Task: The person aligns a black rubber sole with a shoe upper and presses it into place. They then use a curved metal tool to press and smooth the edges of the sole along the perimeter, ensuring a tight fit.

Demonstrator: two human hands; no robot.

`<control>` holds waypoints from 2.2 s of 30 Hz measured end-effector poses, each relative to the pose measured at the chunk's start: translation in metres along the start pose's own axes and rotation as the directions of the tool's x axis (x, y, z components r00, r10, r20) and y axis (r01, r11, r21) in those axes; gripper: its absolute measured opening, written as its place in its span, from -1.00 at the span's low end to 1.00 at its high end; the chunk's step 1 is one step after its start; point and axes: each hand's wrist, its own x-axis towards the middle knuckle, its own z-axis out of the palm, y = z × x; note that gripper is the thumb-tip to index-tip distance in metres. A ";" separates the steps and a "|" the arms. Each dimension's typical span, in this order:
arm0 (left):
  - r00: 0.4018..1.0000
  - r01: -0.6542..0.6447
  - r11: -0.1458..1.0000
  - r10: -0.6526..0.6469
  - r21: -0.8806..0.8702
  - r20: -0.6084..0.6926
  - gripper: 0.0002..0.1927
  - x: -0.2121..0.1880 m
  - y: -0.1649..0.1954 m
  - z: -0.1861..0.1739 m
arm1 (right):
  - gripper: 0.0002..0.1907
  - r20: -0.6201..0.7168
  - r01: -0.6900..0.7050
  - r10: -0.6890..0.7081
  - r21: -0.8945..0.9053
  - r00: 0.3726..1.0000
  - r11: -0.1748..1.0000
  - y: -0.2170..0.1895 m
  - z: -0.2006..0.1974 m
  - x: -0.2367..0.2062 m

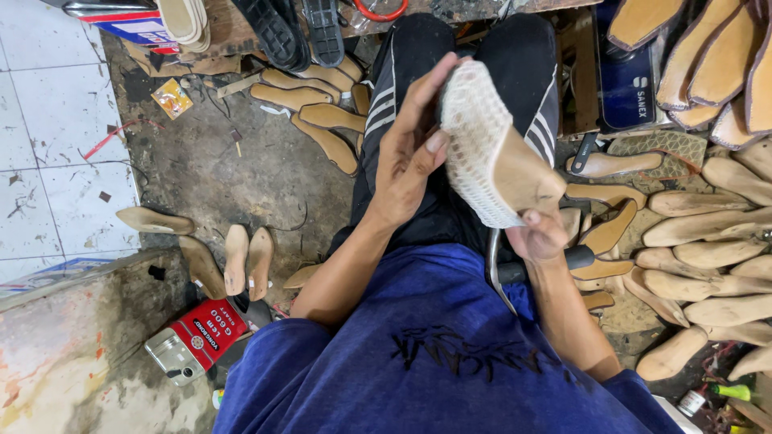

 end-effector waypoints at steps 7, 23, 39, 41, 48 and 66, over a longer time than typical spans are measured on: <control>0.965 0.008 1.000 -0.013 -0.019 -0.262 -0.45 0.017 -0.014 -0.009 | -0.22 0.175 0.173 -0.060 -0.752 0.983 0.636 -0.023 0.014 -0.002; 0.922 0.063 0.946 -0.178 -0.319 -0.343 -0.43 0.024 -0.060 -0.034 | -0.22 0.015 -0.047 0.079 -0.683 0.997 0.729 -0.012 0.022 0.009; 0.980 0.125 0.977 -0.094 0.174 -0.177 0.23 -0.030 -0.070 0.044 | -0.15 0.080 0.201 -0.263 -0.858 0.962 0.473 -0.014 0.059 0.052; 0.964 0.171 0.984 -0.156 0.055 -0.217 0.29 -0.026 -0.073 0.042 | -0.13 0.188 0.297 -0.309 -0.886 0.932 0.355 -0.009 0.071 0.056; 0.919 0.211 0.969 -0.152 0.126 -0.364 0.23 -0.026 -0.076 0.031 | -0.04 0.280 0.357 -0.246 -0.859 0.928 0.366 0.001 0.083 0.063; 0.921 0.225 0.968 -0.172 0.115 -0.349 0.24 -0.021 -0.068 0.028 | 0.04 0.256 0.323 -0.247 -0.900 0.935 0.291 0.007 0.077 0.063</control>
